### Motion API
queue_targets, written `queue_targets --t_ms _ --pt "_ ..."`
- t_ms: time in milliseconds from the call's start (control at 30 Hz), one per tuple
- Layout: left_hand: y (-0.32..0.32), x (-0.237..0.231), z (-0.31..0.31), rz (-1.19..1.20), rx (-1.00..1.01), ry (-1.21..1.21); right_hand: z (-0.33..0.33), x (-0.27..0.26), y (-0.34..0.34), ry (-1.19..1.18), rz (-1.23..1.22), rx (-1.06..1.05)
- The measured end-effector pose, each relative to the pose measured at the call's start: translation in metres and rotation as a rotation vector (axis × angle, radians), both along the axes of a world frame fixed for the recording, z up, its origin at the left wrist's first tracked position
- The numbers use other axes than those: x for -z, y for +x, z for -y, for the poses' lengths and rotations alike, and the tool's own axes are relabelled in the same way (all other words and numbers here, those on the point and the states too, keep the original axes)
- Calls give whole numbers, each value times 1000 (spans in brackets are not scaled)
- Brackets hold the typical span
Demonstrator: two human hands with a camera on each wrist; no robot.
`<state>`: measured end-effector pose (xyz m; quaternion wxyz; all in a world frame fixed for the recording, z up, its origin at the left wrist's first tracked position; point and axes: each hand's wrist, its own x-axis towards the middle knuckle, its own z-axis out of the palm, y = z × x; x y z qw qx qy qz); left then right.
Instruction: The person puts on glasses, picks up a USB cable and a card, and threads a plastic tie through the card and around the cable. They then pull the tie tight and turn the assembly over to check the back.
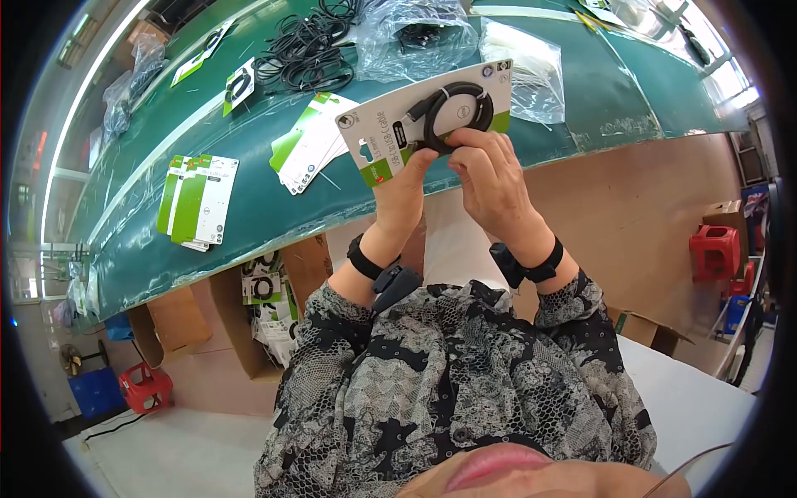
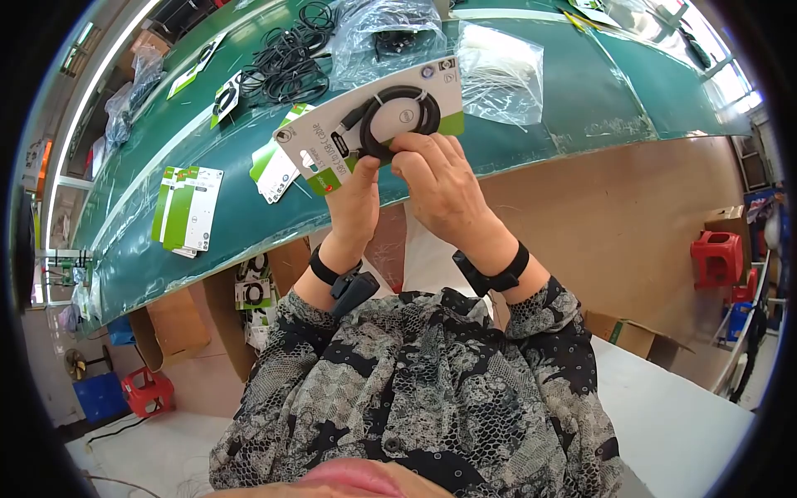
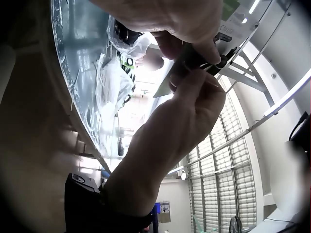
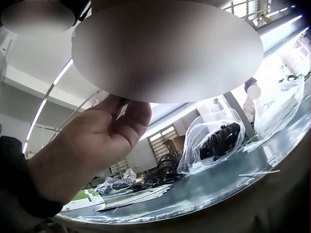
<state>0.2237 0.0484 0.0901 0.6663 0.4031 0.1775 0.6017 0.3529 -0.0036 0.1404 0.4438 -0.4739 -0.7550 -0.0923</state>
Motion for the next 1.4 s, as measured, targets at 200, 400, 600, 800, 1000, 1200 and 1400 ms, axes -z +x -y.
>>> queue_targets --t_ms 200,400,600,800,1000,1200,1400 --pt "7 12 -1 55 19 -61 0 15 5 -116 -10 -1" --pt "3 14 -10 199 73 -210 -8 24 0 24 -149 -40" --pt "-12 -3 -12 -29 -77 190 3 30 0 74 -212 -97" --pt "-34 -47 -13 -452 -204 965 11 14 0 176 0 -144" --pt "-40 -70 -15 -507 -199 1050 12 9 -2 178 19 -146" --pt "-47 -84 -22 -568 -196 1321 26 13 -1 58 -54 -208" --pt "-47 -83 -8 -478 -182 1123 37 23 -24 -406 -1353 -446"
